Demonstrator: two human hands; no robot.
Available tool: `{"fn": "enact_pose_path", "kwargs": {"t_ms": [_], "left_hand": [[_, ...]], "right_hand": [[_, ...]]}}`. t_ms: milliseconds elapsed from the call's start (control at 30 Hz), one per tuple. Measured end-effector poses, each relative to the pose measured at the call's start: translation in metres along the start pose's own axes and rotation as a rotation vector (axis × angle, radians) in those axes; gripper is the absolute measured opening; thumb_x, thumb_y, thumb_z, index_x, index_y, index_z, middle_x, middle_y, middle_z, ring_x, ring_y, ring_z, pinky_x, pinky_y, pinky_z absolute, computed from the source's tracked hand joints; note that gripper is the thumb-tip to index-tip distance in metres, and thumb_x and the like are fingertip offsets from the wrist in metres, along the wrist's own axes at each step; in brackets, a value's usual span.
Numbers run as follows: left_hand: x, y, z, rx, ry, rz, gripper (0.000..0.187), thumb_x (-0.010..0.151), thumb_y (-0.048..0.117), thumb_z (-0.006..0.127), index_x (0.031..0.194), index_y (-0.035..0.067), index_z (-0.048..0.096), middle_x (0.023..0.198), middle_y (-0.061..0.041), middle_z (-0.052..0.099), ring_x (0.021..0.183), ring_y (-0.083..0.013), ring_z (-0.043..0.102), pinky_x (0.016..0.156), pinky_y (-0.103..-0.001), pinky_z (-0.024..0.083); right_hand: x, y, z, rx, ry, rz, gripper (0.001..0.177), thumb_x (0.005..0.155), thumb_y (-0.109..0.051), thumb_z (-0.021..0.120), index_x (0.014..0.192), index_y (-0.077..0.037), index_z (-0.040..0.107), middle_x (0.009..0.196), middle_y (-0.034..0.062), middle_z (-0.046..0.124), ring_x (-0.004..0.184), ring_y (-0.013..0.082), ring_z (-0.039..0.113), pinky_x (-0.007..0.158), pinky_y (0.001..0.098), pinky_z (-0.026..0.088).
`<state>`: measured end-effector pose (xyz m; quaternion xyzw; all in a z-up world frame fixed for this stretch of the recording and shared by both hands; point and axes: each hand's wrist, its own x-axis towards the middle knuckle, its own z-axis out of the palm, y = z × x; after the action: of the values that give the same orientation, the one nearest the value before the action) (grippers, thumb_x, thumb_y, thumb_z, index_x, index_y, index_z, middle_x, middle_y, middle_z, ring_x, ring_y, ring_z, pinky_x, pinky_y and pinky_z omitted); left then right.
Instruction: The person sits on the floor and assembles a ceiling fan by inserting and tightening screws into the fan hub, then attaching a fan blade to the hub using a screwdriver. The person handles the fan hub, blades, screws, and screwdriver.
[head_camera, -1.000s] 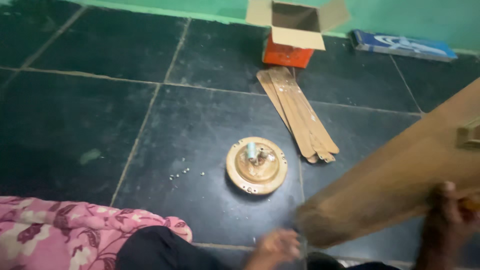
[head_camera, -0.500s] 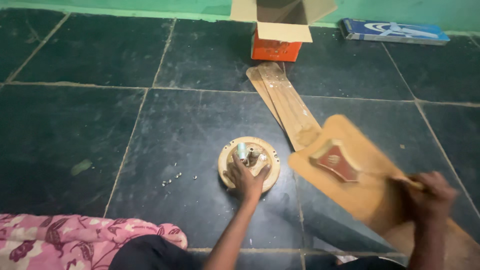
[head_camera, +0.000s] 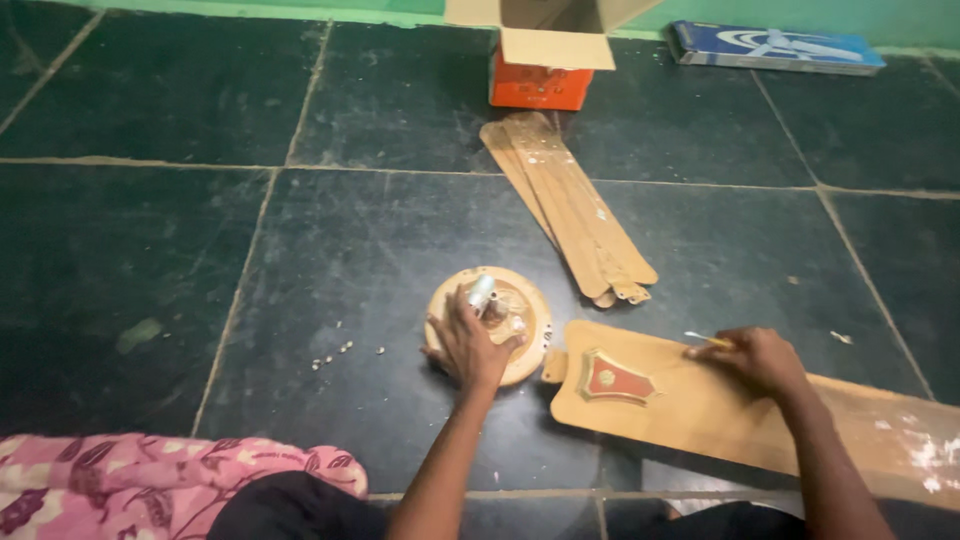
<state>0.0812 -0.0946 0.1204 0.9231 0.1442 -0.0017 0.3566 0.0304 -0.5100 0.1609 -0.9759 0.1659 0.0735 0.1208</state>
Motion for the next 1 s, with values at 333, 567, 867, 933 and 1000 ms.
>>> {"fn": "enact_pose_path", "kwargs": {"t_ms": [333,567,867,933,1000], "left_hand": [[0.007,-0.027,-0.006,-0.026,-0.079,0.175,0.138,0.055,0.049,0.098,0.160,0.027,0.010,0.168,-0.006,0.023,0.155,-0.0446,0.007,0.113,-0.079,0.009],[0.010,-0.032,0.002,0.023,-0.049,0.223,0.139,0.054,0.051,0.099,0.158,0.026,0.010,0.167,-0.009,0.021,0.154,-0.0462,0.007,0.113,-0.079,0.009],[0.015,-0.032,0.003,0.076,-0.114,0.197,0.141,0.053,0.053,0.098,0.158,0.027,0.007,0.170,-0.005,0.018,0.155,-0.0435,0.004,0.112,-0.079,0.007],[0.015,-0.031,-0.004,0.057,-0.111,0.268,0.144,0.053,0.052,0.098,0.160,0.025,0.005,0.170,-0.008,0.017,0.155,-0.0433,0.003,0.112,-0.080,0.006],[0.012,-0.034,-0.014,0.059,-0.144,0.299,0.146,0.054,0.049,0.099,0.160,0.022,0.002,0.169,-0.009,0.015,0.155,-0.0423,0.002,0.114,-0.077,0.005]], "right_hand": [[-0.001,0.004,0.031,0.455,-0.168,0.255,0.057,0.077,-0.055,0.083,0.078,0.001,0.075,0.057,0.0050,0.053,0.044,0.0168,0.045,0.041,0.0360,0.035],[0.009,0.001,0.055,0.539,-0.217,0.177,0.053,0.072,-0.052,0.085,0.071,-0.001,0.072,0.055,0.0030,0.056,0.043,0.0155,0.049,0.040,0.0348,0.038],[0.016,0.021,0.076,0.560,-0.335,0.221,0.052,0.073,-0.056,0.083,0.067,-0.007,0.067,0.054,-0.0007,0.049,0.042,0.0135,0.043,0.038,0.0328,0.033],[0.017,0.029,0.082,0.538,-0.366,0.249,0.054,0.074,-0.057,0.083,0.069,-0.007,0.063,0.055,-0.0008,0.048,0.042,0.0139,0.041,0.038,0.0339,0.032],[0.019,0.035,0.091,0.518,-0.429,0.247,0.057,0.076,-0.060,0.082,0.069,-0.007,0.062,0.056,-0.0009,0.047,0.045,0.0146,0.041,0.040,0.0345,0.031]]}}
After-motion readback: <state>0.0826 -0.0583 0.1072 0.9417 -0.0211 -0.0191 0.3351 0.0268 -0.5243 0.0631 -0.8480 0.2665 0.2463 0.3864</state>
